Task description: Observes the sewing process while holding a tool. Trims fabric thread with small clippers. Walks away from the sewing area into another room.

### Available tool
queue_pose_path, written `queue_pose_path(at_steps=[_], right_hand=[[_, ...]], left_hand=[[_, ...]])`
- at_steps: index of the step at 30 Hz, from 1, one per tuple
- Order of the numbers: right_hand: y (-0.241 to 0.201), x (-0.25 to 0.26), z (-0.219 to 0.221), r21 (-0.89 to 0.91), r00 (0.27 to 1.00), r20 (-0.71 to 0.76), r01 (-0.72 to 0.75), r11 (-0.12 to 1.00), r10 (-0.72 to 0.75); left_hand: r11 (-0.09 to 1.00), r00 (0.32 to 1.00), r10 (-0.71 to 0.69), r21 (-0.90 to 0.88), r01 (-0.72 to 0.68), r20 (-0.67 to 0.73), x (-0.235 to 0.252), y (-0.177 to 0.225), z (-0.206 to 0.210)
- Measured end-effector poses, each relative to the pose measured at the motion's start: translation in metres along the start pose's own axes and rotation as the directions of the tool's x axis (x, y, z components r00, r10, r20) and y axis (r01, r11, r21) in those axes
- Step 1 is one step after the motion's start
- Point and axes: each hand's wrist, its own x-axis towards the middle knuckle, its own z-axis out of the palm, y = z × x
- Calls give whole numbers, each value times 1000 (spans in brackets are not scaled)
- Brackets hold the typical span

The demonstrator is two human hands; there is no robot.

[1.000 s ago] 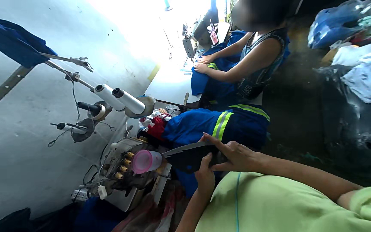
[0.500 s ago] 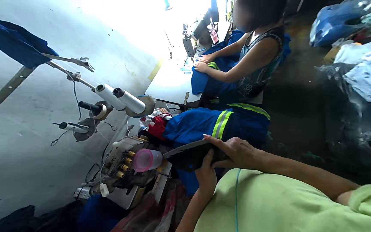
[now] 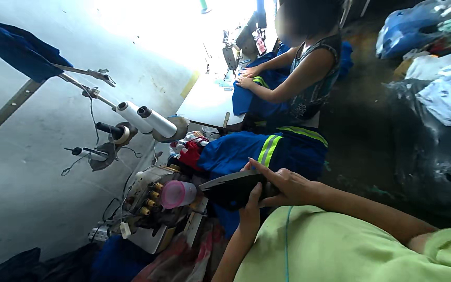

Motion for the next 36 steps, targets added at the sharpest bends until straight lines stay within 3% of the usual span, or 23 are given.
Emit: queue_pose_path(at_steps=[7, 13, 28, 32, 36], right_hand=[[-2, -2, 4, -44, 1000, -11, -27, 999, 26], [-3, -2, 6, -82, 999, -39, -6, 997, 3], [-1, -1, 7, -201, 992, -100, 51, 978, -72], [-3, 0, 3, -176, 996, -76, 33, 984, -47], [4, 0, 0, -150, 986, -155, 34, 988, -57]], left_hand=[[998, 986, -49, 32, 55, -161, -1, 1, 8], [999, 990, -5, -46, -1, -142, 0, 0, 9], [999, 980, 15, -35, -23, -200, 0, -1, 13], [998, 983, 38, -38, -45, -180, 1, -1, 13], [994, 988, 107, -4, -108, -113, 3, 0, 10]])
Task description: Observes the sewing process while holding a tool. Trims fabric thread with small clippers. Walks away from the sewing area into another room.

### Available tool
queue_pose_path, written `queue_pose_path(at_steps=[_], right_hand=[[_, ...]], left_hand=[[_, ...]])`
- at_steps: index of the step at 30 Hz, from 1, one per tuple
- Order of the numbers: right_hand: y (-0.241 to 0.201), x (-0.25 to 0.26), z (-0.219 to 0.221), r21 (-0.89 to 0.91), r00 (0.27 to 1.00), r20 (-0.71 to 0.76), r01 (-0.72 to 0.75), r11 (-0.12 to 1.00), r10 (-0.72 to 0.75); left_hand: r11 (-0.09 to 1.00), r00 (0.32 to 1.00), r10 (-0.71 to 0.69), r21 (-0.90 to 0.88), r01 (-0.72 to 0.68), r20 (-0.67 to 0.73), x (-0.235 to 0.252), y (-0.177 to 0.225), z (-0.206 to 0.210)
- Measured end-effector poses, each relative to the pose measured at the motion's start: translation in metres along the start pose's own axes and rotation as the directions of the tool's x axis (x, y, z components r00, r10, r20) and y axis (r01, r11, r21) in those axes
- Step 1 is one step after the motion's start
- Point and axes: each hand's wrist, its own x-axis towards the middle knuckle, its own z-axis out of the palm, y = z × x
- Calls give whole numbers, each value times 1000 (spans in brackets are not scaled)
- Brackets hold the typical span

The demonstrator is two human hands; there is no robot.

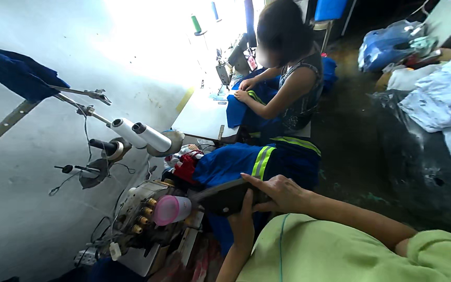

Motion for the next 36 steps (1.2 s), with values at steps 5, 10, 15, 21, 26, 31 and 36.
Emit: queue_pose_path(at_steps=[5, 10, 15, 21, 26, 31, 36], right_hand=[[6, -5, -3, 132, 989, 41, -145, 980, 141], [0, -6, 6, 237, 975, 175, -174, 956, 135], [1, -1, 9, 259, 979, 184, -139, 956, 93], [3, 4, 14, 290, 975, 208, -131, 948, 71], [3, 8, 14, 271, 968, 238, -140, 952, 74], [5, 12, 14, 272, 977, 210, -90, 958, 32], [7, 14, 12, 276, 971, 234, -115, 954, 50]], left_hand=[[989, 979, -148, 47, 143, 143, 7, 4, -22], [987, 948, -146, -30, 160, 283, 3, 0, -33], [990, 962, -134, -14, 142, 240, -1, 4, -31], [973, 967, -209, -69, 221, 144, -4, 9, -28], [990, 975, -136, -9, 140, 178, 3, 10, -25], [996, 986, -91, 26, 88, 141, 4, 10, -20], [990, 985, -128, 77, 120, 116, 7, 12, -15]])
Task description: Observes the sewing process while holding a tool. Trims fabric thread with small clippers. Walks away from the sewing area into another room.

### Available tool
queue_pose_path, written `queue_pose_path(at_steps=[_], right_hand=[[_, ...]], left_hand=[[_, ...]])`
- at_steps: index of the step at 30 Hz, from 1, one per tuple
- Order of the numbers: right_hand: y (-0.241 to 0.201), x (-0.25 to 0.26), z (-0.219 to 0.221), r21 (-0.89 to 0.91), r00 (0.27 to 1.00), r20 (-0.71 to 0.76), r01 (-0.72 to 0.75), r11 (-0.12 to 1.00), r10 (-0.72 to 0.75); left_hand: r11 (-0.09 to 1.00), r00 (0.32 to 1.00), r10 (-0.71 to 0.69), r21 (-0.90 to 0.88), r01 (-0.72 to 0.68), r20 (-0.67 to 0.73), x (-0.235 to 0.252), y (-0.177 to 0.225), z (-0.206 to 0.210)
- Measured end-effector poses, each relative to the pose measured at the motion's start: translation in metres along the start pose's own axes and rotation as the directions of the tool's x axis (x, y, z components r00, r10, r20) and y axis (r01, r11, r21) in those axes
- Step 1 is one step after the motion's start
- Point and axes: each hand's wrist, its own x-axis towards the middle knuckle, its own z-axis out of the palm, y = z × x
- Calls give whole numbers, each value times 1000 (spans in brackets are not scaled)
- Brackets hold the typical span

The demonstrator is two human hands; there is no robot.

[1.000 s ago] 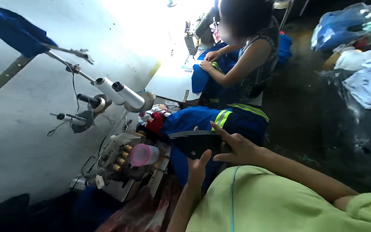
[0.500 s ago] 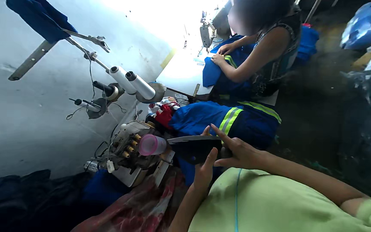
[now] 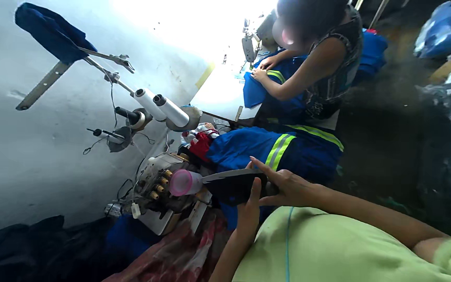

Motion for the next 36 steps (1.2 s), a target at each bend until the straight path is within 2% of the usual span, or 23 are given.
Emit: queue_pose_path(at_steps=[7, 12, 17, 24, 27, 29, 33, 36], right_hand=[[-1, -3, -1, 1, 1000, -12, -13, 1000, 13], [-1, -7, -2, -23, 995, 4, -102, 995, 102], [-1, -8, -2, -117, 998, -67, -18, 993, 10], [5, -5, -1, -245, 989, -117, 60, 968, -91], [3, -4, -6, -217, 995, -85, 28, 976, -48], [2, -4, -8, -168, 998, -69, -2, 986, -10], [2, -8, -3, -38, 996, -76, -43, 998, 40], [2, -9, -4, 20, 997, -66, -46, 999, 47]], left_hand=[[1000, 993, -1, 27, 4, -114, 0, -6, 11], [1000, 984, 1, 24, 3, -181, 0, -15, 15], [999, 974, -33, -34, 26, -224, 1, -17, 18], [998, 967, 37, -46, -50, -251, 3, -17, 22], [1000, 966, 18, -8, -21, -259, 4, -14, 24], [1000, 970, 3, 16, 1, -244, 4, -14, 23], [999, 997, 38, 9, -38, -72, 5, -16, 10], [1000, 1000, 23, -12, -23, -14, 2, -14, 8]])
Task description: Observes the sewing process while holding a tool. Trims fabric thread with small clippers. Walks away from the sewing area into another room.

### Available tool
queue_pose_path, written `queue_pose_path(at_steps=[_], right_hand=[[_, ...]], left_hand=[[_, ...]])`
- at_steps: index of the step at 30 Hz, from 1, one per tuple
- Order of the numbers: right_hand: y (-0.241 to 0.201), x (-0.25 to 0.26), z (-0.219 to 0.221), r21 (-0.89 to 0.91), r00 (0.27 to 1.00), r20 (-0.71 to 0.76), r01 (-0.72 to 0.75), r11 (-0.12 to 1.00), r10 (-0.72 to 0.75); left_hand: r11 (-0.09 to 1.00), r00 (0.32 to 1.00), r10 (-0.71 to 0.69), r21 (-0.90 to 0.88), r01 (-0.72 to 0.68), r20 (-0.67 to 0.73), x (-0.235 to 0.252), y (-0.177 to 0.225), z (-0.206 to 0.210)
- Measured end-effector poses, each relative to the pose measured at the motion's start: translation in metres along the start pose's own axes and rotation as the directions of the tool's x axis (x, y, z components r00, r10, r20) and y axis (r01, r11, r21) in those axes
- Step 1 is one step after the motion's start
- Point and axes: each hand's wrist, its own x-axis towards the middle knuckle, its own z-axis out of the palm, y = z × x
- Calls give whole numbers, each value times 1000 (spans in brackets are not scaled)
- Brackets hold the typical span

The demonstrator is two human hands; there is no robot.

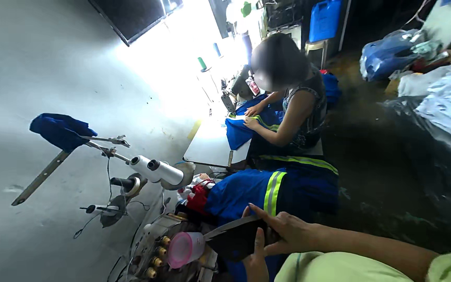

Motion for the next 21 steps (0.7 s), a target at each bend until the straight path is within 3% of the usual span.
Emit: queue_pose_path(at_steps=[5, 9, 14, 17, 21], right_hand=[[7, -2, 5, 82, 1000, -17, 13, 997, -12], [6, -3, 5, 84, 1000, -20, -3, 996, 4], [-2, -3, 5, 65, 1000, -14, -8, 998, 9], [-3, -5, 7, 56, 999, -40, -14, 998, 16], [0, -7, 8, 33, 999, -33, -36, 999, 37]], left_hand=[[994, 991, -106, -9, 106, -78, -11, 5, 1], [987, 988, -144, -77, 140, -53, -11, 10, 1], [989, 988, -73, -117, 90, 138, 0, 4, -5], [976, 987, -160, -148, 159, 3, -9, 8, -2], [960, 975, -220, -175, 221, 24, -11, 13, -1]])
